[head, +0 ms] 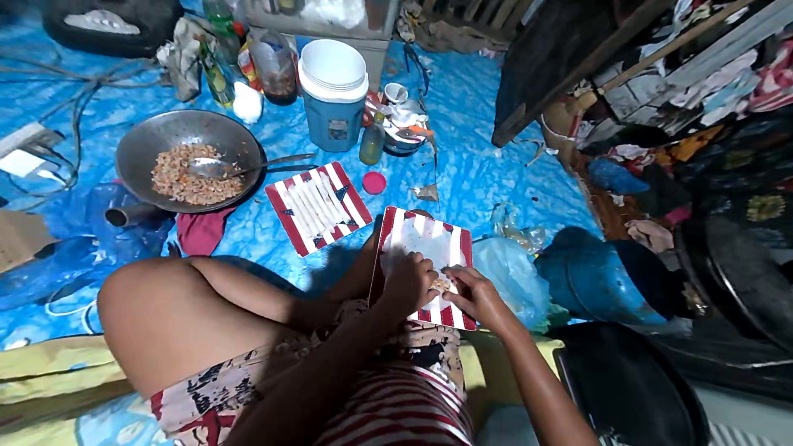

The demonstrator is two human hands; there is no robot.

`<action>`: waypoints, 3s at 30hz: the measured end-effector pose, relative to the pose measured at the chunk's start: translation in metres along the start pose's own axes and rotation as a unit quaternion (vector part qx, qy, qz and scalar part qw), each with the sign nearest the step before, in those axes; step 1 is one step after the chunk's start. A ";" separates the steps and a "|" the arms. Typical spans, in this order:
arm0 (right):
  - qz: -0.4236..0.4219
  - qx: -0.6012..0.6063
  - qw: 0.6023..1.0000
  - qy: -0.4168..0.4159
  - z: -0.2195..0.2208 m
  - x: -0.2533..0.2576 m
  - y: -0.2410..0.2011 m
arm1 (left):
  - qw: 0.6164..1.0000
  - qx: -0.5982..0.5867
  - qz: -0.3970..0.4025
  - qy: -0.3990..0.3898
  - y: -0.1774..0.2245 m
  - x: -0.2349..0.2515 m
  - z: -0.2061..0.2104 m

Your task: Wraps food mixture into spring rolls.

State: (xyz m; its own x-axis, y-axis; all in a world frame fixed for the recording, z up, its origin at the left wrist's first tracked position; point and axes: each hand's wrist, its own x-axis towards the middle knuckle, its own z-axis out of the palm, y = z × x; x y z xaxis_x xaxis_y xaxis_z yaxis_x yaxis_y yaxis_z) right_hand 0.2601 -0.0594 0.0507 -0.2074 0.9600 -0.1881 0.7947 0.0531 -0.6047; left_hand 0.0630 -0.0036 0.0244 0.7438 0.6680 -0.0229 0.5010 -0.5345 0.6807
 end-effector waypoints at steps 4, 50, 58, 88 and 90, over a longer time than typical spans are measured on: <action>-0.018 -0.012 1.000 -0.007 0.004 0.005 -0.002 | 1.000 -0.005 0.013 -0.004 0.000 -0.001 0.001; -0.055 0.014 0.998 -0.009 0.018 0.024 -0.024 | 0.998 -0.001 -0.055 -0.018 -0.030 -0.032 -0.036; -0.083 -0.011 0.996 -0.032 0.023 0.034 -0.023 | 1.000 0.006 -0.028 -0.014 -0.036 -0.028 -0.032; -0.116 -0.042 0.991 0.058 0.013 0.002 0.023 | 0.999 0.011 -0.038 -0.024 -0.032 -0.032 -0.036; -0.114 -0.043 0.991 0.056 0.011 0.002 0.023 | 0.999 0.017 -0.030 -0.017 -0.033 -0.032 -0.035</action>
State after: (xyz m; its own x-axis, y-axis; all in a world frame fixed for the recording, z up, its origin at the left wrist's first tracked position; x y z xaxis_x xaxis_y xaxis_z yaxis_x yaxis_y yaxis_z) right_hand 0.2714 -0.0591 0.0283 -0.3270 0.9444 0.0353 0.7811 0.2911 -0.5524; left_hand 0.0072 0.0113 0.0284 0.7267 0.6813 -0.0885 0.5595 -0.5121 0.6518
